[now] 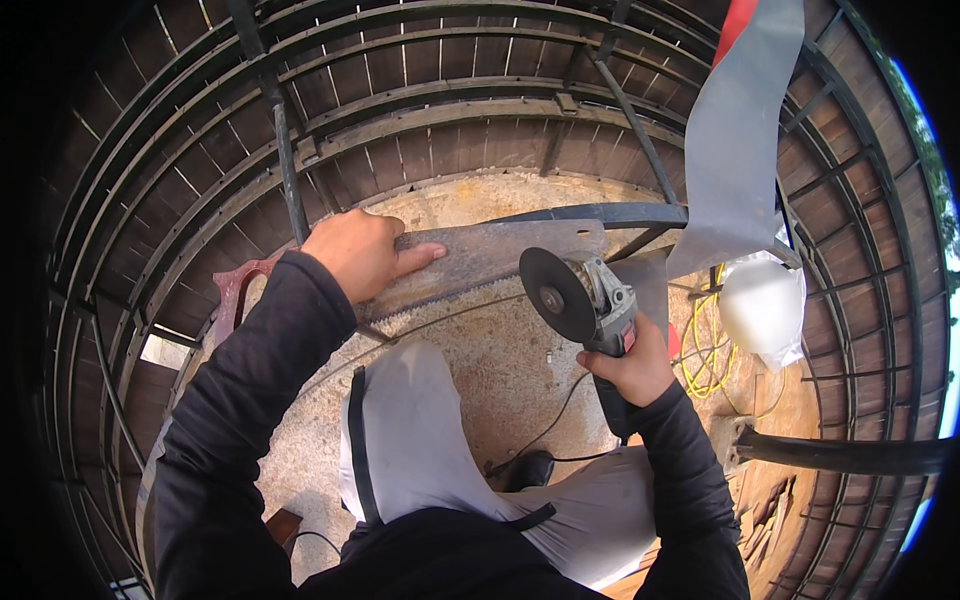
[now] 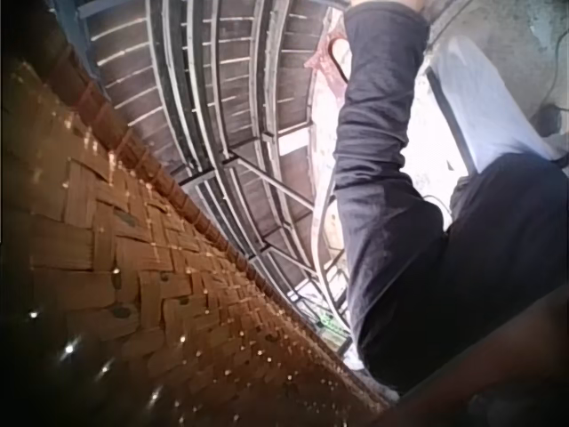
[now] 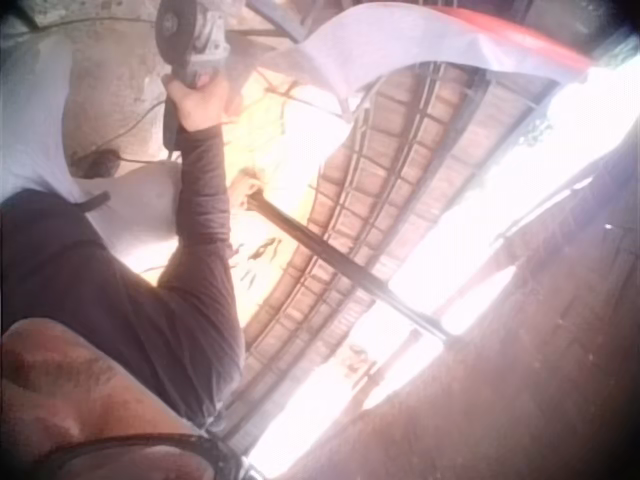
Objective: The person holds a hand saw with one hand and uses an angle grinder with the other to cut into the metal blade of the saw.
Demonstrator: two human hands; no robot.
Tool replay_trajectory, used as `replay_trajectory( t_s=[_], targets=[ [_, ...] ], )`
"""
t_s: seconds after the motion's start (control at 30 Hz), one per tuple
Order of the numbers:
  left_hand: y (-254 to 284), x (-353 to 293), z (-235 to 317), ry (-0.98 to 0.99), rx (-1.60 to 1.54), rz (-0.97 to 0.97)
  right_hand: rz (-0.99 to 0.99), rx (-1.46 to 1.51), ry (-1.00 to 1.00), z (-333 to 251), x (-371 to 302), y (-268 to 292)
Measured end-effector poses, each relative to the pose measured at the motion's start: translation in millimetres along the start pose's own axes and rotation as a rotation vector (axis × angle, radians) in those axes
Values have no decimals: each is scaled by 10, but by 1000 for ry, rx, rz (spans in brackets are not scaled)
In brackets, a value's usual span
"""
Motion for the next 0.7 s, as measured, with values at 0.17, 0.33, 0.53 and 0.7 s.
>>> replay_trajectory(
  t_s=[0.17, 0.33, 0.53, 0.7],
  targets=[
    [-12, 13, -11, -3, -4, -2, -1, 20, -12, -12, 24, -14],
    [-20, 18, -4, -8, 5, -19, 14, 42, -8, 19, 27, -13],
    [-24, 19, -6, -13, 8, -28, 3, 30, 1, -16, 45, -10],
    [-13, 15, -8, -6, 7, -34, -14, 33, -6, 14, 54, 3]
  ],
)
Point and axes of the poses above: each hand's wrist, its own x-axis towards the middle knuckle, its own y-axis out of the back of the hand, z = x × y, the point moved 7 cm from there along x, towards the middle knuckle, and after that the axes turned 11 degrees about y, right-handed, at the moved point
